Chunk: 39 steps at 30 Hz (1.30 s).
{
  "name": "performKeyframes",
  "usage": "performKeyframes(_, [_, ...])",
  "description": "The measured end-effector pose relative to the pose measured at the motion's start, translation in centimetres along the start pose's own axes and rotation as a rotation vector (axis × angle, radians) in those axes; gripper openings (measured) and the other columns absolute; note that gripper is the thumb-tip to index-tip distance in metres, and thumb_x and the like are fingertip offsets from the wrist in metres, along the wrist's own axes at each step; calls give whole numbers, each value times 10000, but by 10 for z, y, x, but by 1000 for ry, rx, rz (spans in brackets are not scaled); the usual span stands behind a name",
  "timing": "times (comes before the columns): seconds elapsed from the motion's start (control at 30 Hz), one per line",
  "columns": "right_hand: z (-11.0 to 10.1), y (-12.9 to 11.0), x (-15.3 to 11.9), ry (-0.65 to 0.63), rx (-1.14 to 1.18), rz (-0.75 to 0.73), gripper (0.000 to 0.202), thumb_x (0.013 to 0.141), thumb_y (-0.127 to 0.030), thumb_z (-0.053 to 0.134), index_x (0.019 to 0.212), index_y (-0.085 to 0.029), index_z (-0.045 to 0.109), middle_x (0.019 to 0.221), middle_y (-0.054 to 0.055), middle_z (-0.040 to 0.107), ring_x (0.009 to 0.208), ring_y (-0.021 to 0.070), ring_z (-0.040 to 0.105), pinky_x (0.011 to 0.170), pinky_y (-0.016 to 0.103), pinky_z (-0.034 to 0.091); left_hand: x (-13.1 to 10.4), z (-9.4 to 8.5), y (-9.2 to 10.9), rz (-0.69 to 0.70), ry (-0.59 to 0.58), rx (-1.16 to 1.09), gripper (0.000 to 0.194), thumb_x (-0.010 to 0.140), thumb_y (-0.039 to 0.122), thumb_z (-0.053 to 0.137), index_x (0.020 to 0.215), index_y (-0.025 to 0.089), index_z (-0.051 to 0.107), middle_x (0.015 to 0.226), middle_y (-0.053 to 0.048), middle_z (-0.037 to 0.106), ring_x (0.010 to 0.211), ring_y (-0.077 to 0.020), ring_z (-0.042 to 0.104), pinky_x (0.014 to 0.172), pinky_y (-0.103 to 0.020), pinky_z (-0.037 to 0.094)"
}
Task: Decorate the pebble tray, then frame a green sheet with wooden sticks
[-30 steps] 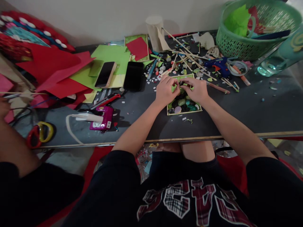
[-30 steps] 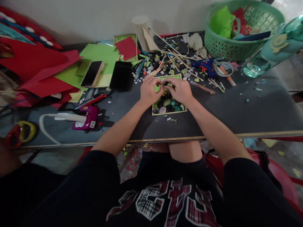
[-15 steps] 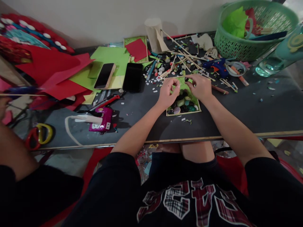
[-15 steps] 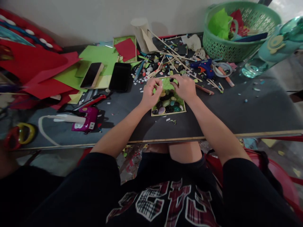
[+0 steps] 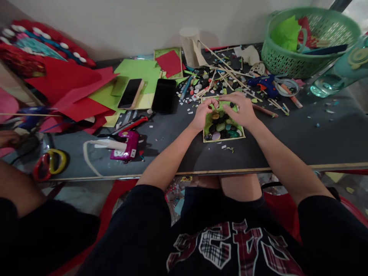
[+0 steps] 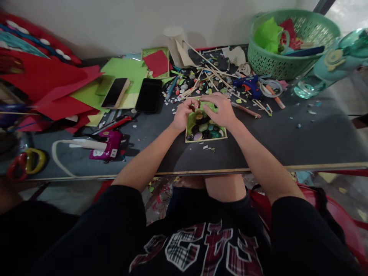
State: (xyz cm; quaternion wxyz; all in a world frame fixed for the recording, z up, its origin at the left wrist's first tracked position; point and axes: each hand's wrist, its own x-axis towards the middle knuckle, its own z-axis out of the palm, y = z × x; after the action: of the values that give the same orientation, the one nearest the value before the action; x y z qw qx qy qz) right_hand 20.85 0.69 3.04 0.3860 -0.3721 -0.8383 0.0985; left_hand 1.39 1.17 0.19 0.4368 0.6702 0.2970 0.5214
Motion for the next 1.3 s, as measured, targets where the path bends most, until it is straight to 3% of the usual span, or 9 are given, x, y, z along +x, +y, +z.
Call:
performKeyframes(0.1, [3,-8,0,43,46,-50,362,963,-479,599,1172,-241,773,1269,88,758,1193,278,693,1065,474,524,1,-2,-2,20,22,64,205,817,405,498,725,227,456,783,-30,496,738,-189,492,764,-356,467])
performKeyframes(0.33, [7,-10,0,80,-28,47,229,966,-432,601,931,-296,782,1286,32,751,1207,293,673,1092,572,497,2,-4,-10,43,17,215,165,851,393,454,784,242,461,887,-66,601,923,-237,612,906,-403,537])
performKeyframes(0.5, [3,-14,1,108,-35,69,178,931,-388,599,893,-270,728,1319,67,729,1240,307,646,1118,587,467,0,-3,-5,-5,49,253,141,810,328,472,818,240,582,949,-72,673,997,-246,636,974,-413,530])
performKeyframes(0.67, [3,-11,-1,147,-5,68,116,895,-337,585,859,-261,665,1231,87,745,1198,306,654,1105,564,471,-2,1,6,-30,36,224,255,782,279,464,841,227,706,1032,-67,759,1079,-241,667,1048,-416,519])
performKeyframes(0.83, [6,-10,-1,190,27,43,185,877,-352,526,719,-256,533,1055,65,762,1041,271,682,1022,518,510,-4,7,4,-74,13,110,322,865,454,461,804,218,672,968,-83,748,943,-223,671,876,-379,534])
performKeyframes(0.97, [4,-9,0,369,171,33,329,935,-446,374,659,-270,413,881,76,737,899,250,673,913,482,527,-1,6,-3,-145,76,47,576,951,713,262,1016,241,584,890,-63,700,830,-196,668,761,-357,506])
performKeyframes(1.03, [3,-5,0,440,242,40,322,931,-451,390,667,-271,423,858,77,732,888,251,676,891,470,527,2,2,-3,-182,123,-10,623,960,742,173,1051,248,541,894,-68,683,812,-193,663,733,-357,497])
performKeyframes(1.1, [3,-1,0,421,247,54,285,919,-449,442,706,-264,482,913,75,743,942,258,684,923,469,518,3,-1,-1,-197,142,-81,616,964,739,157,1038,247,519,884,-74,662,800,-198,657,704,-361,489])
performKeyframes(1.3, [3,-5,-1,143,119,76,216,880,-460,505,868,-274,615,1170,83,736,1169,292,649,1068,512,461,1,1,5,-206,68,-115,711,893,872,151,1029,257,482,760,-40,540,722,-207,615,687,-384,485])
